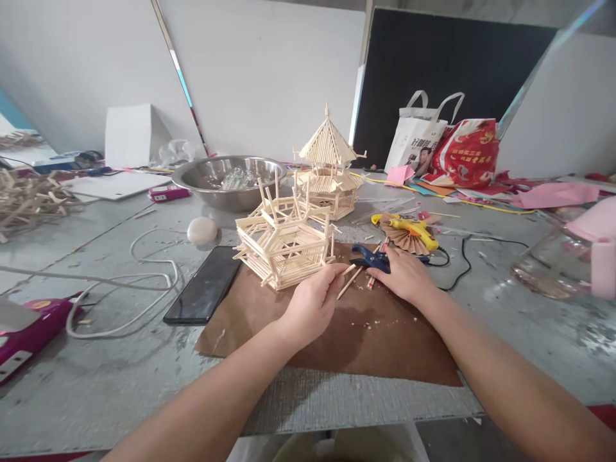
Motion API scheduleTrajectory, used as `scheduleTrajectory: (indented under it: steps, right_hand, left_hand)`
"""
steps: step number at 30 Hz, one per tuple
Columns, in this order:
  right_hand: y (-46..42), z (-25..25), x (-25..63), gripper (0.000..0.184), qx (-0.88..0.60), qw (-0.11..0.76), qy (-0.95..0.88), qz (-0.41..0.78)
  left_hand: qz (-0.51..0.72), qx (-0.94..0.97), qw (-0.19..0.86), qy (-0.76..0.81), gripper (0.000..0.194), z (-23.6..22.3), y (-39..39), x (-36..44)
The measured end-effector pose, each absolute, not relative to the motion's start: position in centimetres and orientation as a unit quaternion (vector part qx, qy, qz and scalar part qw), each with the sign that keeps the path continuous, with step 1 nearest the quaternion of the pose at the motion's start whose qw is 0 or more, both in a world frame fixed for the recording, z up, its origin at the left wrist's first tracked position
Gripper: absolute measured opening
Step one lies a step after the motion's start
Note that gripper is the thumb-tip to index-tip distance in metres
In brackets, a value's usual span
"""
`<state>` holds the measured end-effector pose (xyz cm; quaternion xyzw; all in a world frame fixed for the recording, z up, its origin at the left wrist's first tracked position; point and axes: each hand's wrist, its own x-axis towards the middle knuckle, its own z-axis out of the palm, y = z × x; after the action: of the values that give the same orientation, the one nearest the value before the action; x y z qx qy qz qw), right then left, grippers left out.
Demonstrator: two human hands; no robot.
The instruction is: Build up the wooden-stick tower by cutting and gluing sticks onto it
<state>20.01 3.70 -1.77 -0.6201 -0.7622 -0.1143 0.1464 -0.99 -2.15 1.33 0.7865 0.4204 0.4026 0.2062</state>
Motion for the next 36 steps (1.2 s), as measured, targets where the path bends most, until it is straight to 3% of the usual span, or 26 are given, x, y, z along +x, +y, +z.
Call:
scheduleTrajectory:
  steps: [3, 6, 10, 11, 18, 23, 29, 36]
  right_hand:
    - [2.8, -0.6, 19.9, 0.035, -0.584, 0.184, -0.779, -0.135]
    - [1.1, 0.9, 19.2, 0.037, -0.539, 0.265, -0.783, -0.16]
    - [-0.8, 1.6, 17.5, 0.014, -0.433, 0.397, -0.802, -0.112]
    - [-1.0, 1.5, 17.1, 0.016, -0.408, 0.405, -0.812, -0.095]
    - [-0.6, 1.5, 17.0, 0.013, -0.349, 0.358, -0.864, -0.061]
    - [0.8, 4.5, 16.9, 0.011, -0.348, 0.392, -0.849, -0.06]
    - [4.6, 8.1, 13.0, 0.009, -0.36, 0.396, -0.845, 0.001]
    - [7.4, 8.2, 9.7, 0.007, -0.366, 0.363, -0.855, 0.05]
  left_hand:
    - [0.387, 0.783, 0.189, 0.449, 0.017, 1.2, -2.0, -1.1]
    - [0.378, 0.771, 0.159, 0.487, 0.012, 1.2, -2.0, -1.2]
    - [0.361, 0.77, 0.123, 0.511, 0.01, 1.2, -2.1, -1.3]
    - [0.36, 0.774, 0.116, 0.507, 0.01, 1.2, -2.1, -1.3]
    - [0.365, 0.805, 0.073, 0.461, 0.009, 1.3, -2.4, -1.5]
    - [0.463, 0.778, -0.065, 0.42, 0.015, 2.3, -2.8, -1.9]
    - [0.362, 0.808, -0.157, 0.438, 0.026, 2.7, -3.0, -2.1]
    - [0.281, 0.762, -0.208, 0.545, 0.037, 2.9, -2.2, -2.8]
